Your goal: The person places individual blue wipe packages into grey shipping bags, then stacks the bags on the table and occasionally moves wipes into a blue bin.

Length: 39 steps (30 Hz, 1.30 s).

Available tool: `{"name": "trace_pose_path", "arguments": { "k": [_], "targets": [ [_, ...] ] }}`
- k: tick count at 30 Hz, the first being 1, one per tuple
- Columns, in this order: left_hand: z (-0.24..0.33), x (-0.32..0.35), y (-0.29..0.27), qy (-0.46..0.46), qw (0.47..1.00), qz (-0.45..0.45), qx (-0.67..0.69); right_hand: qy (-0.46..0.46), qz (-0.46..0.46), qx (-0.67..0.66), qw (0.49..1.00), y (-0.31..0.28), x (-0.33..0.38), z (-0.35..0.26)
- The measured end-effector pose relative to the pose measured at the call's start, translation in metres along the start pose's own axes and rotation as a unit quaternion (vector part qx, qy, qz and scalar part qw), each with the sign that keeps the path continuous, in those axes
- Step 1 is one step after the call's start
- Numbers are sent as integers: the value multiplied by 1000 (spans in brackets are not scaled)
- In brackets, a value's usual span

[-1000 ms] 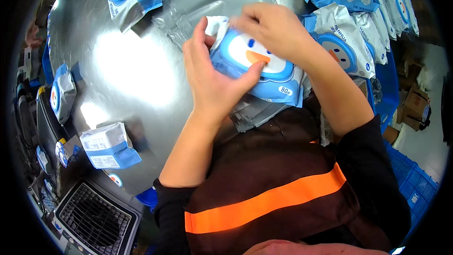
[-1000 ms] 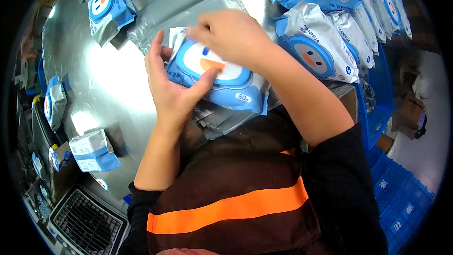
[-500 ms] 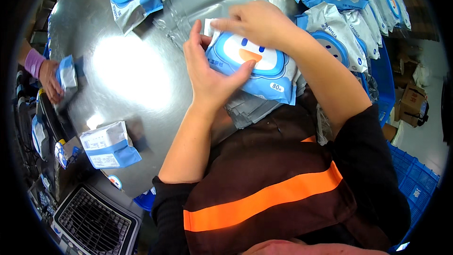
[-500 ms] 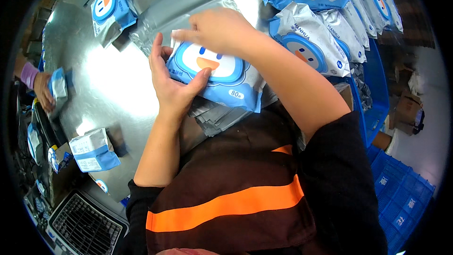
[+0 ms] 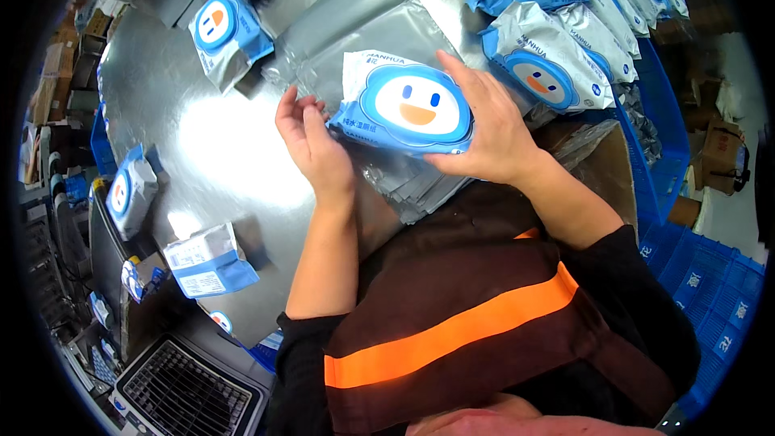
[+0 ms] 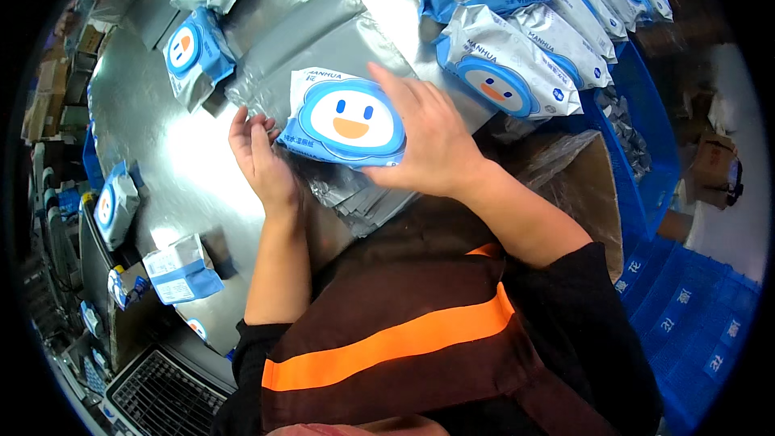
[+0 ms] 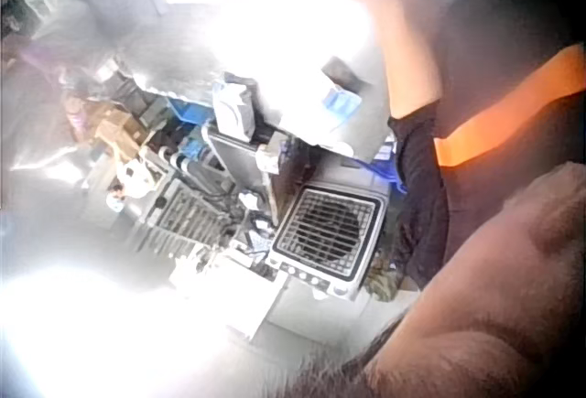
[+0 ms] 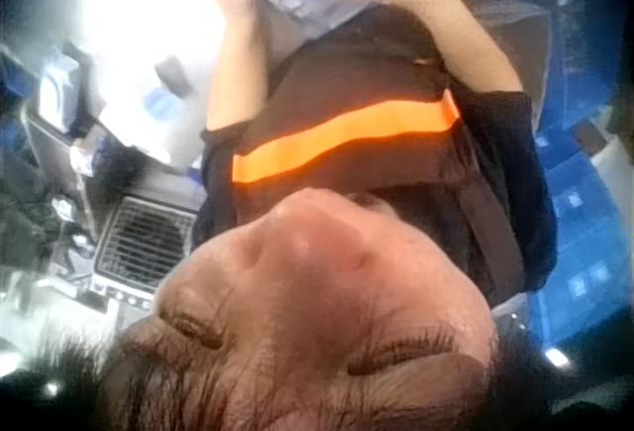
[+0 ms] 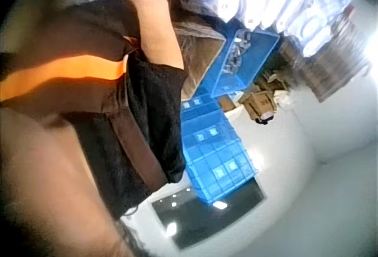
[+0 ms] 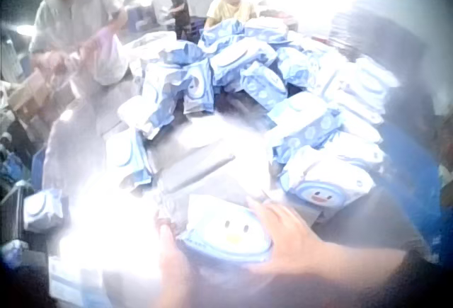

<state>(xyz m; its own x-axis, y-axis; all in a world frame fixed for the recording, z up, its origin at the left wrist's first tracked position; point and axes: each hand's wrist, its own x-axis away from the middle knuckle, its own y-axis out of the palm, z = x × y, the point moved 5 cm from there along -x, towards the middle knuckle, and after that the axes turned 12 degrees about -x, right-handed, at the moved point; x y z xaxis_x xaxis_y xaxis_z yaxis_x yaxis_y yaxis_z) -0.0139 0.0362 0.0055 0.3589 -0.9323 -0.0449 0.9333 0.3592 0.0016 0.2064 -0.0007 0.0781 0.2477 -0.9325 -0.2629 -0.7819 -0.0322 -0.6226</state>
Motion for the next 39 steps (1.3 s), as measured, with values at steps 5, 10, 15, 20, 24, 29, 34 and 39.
{"name": "trace_pose_path", "arguments": {
  "k": [5, 10, 15, 20, 24, 29, 34, 39],
  "targets": [
    [6, 23, 1, 102, 938, -182, -276, -95, 120, 67, 986, -35, -1, -12],
    [45, 38, 22, 361, 753, -255, -488, -19, 146, -7, 989, -71, -4, -7],
    [49, 28, 32, 311, 718, -282, -556, 113, 29, -279, 953, -79, 13, 13],
    [53, 18, 34, 251, 756, -308, -521, 123, -112, -260, 951, -81, 39, 14],
    [47, 19, 45, 292, 746, -332, -499, 109, -111, -115, 981, -94, 52, 17],
    [39, 13, 51, 270, 749, -331, -507, 81, -99, -39, 991, -96, 55, 16],
    [47, 12, 51, 240, 737, -369, -512, 30, -112, -15, 993, -94, 51, 8],
    [50, 19, 53, 276, 735, -391, -480, 7, -113, -2, 994, -95, 51, 6]
  ]
}}
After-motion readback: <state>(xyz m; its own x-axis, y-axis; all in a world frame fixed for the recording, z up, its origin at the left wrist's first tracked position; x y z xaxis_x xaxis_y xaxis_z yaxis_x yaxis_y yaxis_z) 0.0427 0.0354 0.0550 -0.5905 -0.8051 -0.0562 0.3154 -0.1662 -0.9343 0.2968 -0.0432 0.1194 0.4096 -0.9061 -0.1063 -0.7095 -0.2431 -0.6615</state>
